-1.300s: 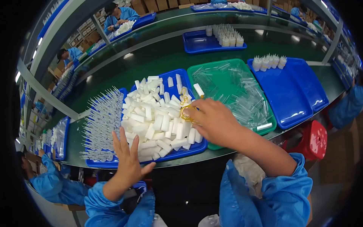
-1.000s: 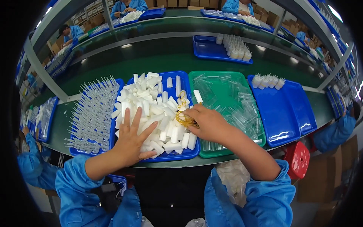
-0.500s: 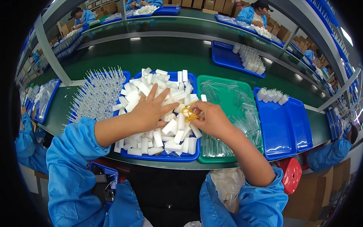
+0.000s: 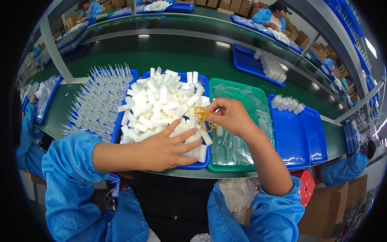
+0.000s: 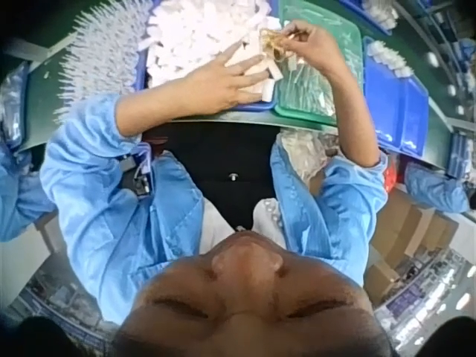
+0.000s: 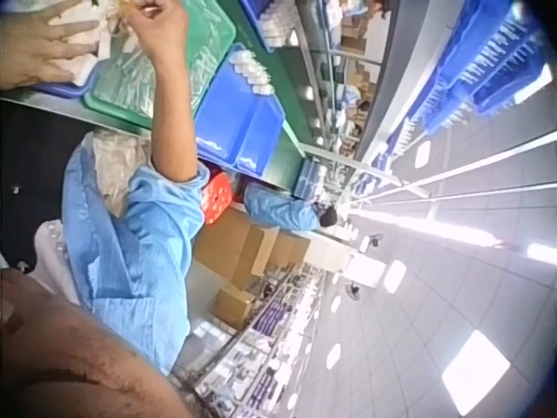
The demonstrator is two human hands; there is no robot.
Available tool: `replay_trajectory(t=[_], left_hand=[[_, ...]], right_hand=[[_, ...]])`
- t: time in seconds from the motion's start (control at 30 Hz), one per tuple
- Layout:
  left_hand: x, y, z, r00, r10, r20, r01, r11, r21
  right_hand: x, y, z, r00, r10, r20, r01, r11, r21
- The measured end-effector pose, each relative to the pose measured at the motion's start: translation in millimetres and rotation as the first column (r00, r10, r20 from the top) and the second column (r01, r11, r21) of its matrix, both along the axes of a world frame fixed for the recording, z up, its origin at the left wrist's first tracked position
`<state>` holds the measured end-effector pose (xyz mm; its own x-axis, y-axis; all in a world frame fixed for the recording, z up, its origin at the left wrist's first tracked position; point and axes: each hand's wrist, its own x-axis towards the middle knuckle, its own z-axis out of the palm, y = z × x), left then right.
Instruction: The person attaches white blocks onto the prongs of plastic bases, slides clear plastic sleeves over them, secures a bundle of the assembled units with a rubber band, and assembles additional units.
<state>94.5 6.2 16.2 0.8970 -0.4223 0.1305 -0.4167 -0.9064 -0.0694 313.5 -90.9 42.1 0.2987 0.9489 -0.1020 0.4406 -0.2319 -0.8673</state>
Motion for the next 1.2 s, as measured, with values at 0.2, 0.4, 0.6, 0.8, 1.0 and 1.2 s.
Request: replay_trajectory(t=[0.2,0.4,0.6,0.8,1.0,1.2], left_hand=[[-9,19,6,0.988,0.142,0.068,-0.149,0.983,0.109],[-37,48,29,0.937,0.338,0.092,-0.339,0.941,-0.01],[-67,63,56,0.857,0.497,0.137,-0.488,0.868,-0.093],[20,117,95,0.739,0.626,-0.247,-0.67,0.721,-0.176],[102,199,37,0.509,0.779,-0.367,-0.851,0.519,-0.079],[124,218,9,0.446,0.666,-0.597,-0.831,0.557,0.0]], right_hand=[[-11,0,-2,0.997,0.041,0.061,-0.042,0.999,0.014],[-27,-11,10,0.83,0.173,0.531,-0.24,0.969,0.058],[-20,-33,24,0.698,0.224,0.68,-0.282,0.959,-0.026],[-71,-45,86,0.6,0.051,0.798,-0.469,0.831,0.299],[-125,-81,120,0.503,-0.084,0.86,-0.753,0.447,0.483],[-119,-107,110,0.746,-0.089,0.66,-0.494,0.59,0.639]])
